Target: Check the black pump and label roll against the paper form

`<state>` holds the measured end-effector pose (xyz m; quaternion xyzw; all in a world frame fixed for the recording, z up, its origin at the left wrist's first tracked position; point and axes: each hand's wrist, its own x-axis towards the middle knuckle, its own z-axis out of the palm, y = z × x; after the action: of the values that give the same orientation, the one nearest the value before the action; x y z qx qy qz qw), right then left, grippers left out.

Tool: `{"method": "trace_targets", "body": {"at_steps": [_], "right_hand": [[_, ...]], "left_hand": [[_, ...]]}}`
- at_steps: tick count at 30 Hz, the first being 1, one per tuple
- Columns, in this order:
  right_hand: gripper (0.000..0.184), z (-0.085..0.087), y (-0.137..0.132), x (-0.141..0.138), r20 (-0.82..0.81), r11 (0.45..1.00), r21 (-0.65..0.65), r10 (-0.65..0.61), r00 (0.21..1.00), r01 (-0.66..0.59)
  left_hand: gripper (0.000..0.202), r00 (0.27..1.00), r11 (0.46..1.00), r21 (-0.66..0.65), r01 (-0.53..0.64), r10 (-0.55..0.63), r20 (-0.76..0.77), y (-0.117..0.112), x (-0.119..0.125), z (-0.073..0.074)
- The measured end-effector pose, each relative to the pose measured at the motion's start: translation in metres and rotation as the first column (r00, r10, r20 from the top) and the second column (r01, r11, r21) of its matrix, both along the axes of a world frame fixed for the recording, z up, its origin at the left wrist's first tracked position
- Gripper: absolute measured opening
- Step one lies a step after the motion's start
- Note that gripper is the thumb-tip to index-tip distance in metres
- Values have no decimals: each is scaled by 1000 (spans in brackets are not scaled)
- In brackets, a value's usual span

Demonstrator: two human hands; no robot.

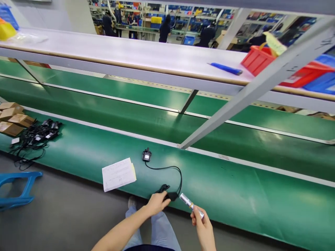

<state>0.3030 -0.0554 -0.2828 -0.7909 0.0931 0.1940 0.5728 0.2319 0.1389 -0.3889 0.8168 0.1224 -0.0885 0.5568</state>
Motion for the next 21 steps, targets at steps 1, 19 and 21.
{"method": "trace_targets", "body": {"at_steps": [1, 19, 21], "right_hand": [[72, 1, -5, 2, 3, 1000, 0, -6, 1000, 6], [84, -18, 18, 28, -145, 987, -17, 158, 977, -162], [83, -25, 30, 21, -166, 981, -22, 187, 968, -194]], "left_hand": [[36, 999, 998, -42, -49, 48, -25, 4, 5, 2], [41, 819, 850, 246, -465, 519, -246, 50, 22, 21], [48, 832, 831, 307, -463, 527, -172, 50, 7, 26]]}}
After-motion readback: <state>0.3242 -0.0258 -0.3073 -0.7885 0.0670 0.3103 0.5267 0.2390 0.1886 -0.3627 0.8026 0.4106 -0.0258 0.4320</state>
